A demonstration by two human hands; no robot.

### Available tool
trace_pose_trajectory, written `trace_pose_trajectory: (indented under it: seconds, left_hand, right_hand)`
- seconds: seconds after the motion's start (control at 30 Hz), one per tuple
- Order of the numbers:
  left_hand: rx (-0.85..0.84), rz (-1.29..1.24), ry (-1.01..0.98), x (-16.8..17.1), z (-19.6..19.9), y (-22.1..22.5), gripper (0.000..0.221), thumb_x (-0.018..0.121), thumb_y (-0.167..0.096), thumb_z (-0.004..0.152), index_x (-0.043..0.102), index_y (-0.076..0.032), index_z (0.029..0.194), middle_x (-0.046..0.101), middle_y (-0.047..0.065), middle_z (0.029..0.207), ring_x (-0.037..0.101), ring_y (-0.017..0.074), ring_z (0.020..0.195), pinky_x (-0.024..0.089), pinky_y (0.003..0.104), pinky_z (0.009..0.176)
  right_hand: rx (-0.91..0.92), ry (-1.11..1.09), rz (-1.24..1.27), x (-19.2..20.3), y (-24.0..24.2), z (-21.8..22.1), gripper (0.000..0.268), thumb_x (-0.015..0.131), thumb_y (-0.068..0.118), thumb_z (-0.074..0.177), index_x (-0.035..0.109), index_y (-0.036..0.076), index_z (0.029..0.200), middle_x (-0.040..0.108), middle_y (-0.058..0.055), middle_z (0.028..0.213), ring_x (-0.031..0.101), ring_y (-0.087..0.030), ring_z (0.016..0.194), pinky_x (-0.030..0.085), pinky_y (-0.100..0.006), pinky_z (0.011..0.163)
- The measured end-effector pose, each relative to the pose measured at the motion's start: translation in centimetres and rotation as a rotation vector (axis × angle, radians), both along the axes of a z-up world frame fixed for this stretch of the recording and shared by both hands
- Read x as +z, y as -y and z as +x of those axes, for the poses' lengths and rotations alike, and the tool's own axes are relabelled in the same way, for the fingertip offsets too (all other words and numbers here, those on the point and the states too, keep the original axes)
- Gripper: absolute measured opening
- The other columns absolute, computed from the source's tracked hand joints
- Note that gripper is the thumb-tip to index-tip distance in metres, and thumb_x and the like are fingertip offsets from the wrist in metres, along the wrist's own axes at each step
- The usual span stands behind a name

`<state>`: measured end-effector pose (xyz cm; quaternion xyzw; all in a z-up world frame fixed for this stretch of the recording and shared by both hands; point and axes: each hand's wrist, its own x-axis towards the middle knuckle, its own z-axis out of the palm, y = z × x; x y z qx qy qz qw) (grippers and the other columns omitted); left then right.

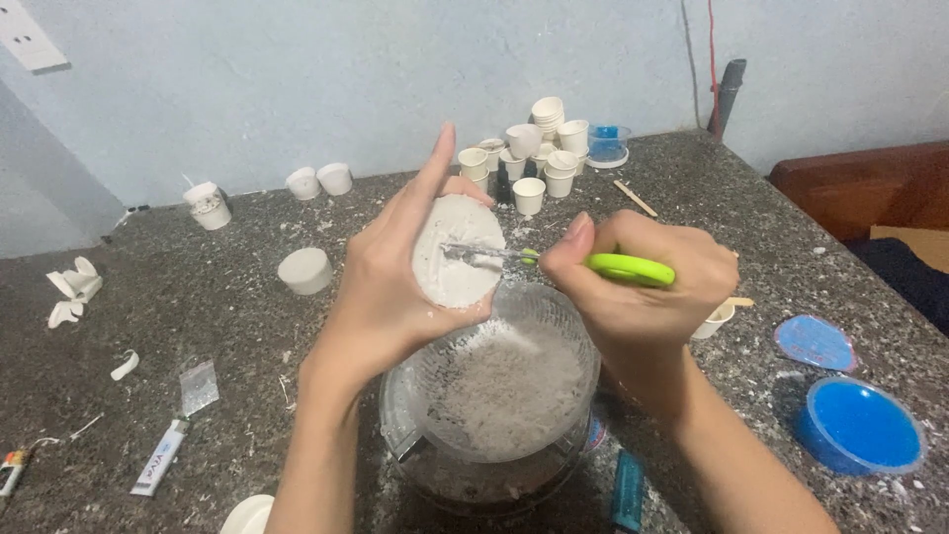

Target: The person cleans out a circular candle mold by using a small pair of shears to scrape away excess white wax residue from the interior surface.

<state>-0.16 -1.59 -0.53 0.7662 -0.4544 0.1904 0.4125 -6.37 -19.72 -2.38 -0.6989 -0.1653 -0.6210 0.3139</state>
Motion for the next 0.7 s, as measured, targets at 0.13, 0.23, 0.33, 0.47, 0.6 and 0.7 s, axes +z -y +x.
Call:
trace_pose_trajectory:
  seconds: [0.13, 0.23, 0.33, 0.47, 0.6, 0.7]
  left_hand:
    - [0.007, -0.002, -0.053, 0.2, -0.1, 0.3, 0.123, 0.093, -0.005, 0.064, 0.015, -0.017, 0.157, 0.064, 0.008, 0.13, 0.063, 0.022, 0.112, 0.058, 0.034, 0.097]
    - [0.039, 0.015, -0.137, 0.3, -0.1, 0.3, 0.127, 0.093, -0.003, 0.059, 0.014, -0.019, 0.157, 0.063, 0.009, 0.134, 0.063, 0.0236, 0.112, 0.055, 0.036, 0.097]
    - [0.031, 0.036, -0.087, 0.0, 0.3, 0.0, 0.123, 0.092, -0.009, 0.063, 0.013, -0.019, 0.157, 0.064, 0.008, 0.133, 0.062, 0.0257, 0.115, 0.049, 0.04, 0.102]
    - [-0.035, 0.002, -0.08, -0.1, 0.3, -0.1, 0.119, 0.09, -0.012, 0.068, 0.012, -0.018, 0.158, 0.065, 0.005, 0.128, 0.064, 0.022, 0.112, 0.052, 0.036, 0.099]
    - [-0.062, -0.009, -0.035, -0.3, 0.4, -0.2, 0.118, 0.088, -0.01, 0.069, 0.011, -0.016, 0.158, 0.065, 0.006, 0.128, 0.064, 0.0232, 0.115, 0.054, 0.037, 0.103]
    - [-0.067, -0.001, -0.028, -0.1, 0.5, -0.3, 0.12, 0.089, -0.01, 0.068, 0.01, -0.016, 0.159, 0.065, 0.006, 0.127, 0.064, 0.0208, 0.11, 0.055, 0.032, 0.095]
  right_hand:
    - [0.018, 0.038, -0.036, -0.4, 0.4, 0.5, 0.039, 0.067, -0.02, 0.085, 0.053, 0.001, 0.056, 0.048, -0.005, 0.049, 0.043, -0.012, 0.041, 0.03, -0.022, 0.04]
    - [0.003, 0.051, -0.07, -0.6, 0.5, 0.8, 0.038, 0.068, -0.021, 0.084, 0.054, 0.001, 0.057, 0.05, -0.005, 0.049, 0.045, -0.012, 0.04, 0.032, -0.022, 0.038]
    - [0.014, 0.019, -0.058, -0.6, 0.5, 0.8, 0.038, 0.069, -0.018, 0.087, 0.053, 0.002, 0.058, 0.047, -0.003, 0.05, 0.042, -0.01, 0.043, 0.03, -0.023, 0.041]
    - [0.021, -0.038, -0.059, -0.3, 0.9, 0.5, 0.039, 0.07, -0.012, 0.089, 0.053, 0.005, 0.057, 0.047, -0.002, 0.05, 0.039, -0.009, 0.044, 0.03, -0.023, 0.044]
    - [0.05, -0.04, -0.112, 0.7, 0.4, -0.4, 0.04, 0.069, -0.012, 0.087, 0.052, 0.005, 0.055, 0.046, -0.001, 0.049, 0.038, -0.009, 0.044, 0.03, -0.024, 0.045]
    - [0.11, -0.045, -0.174, 1.1, 0.5, -0.8, 0.04, 0.066, -0.01, 0.087, 0.054, 0.007, 0.053, 0.049, -0.001, 0.047, 0.041, -0.009, 0.041, 0.033, -0.022, 0.042]
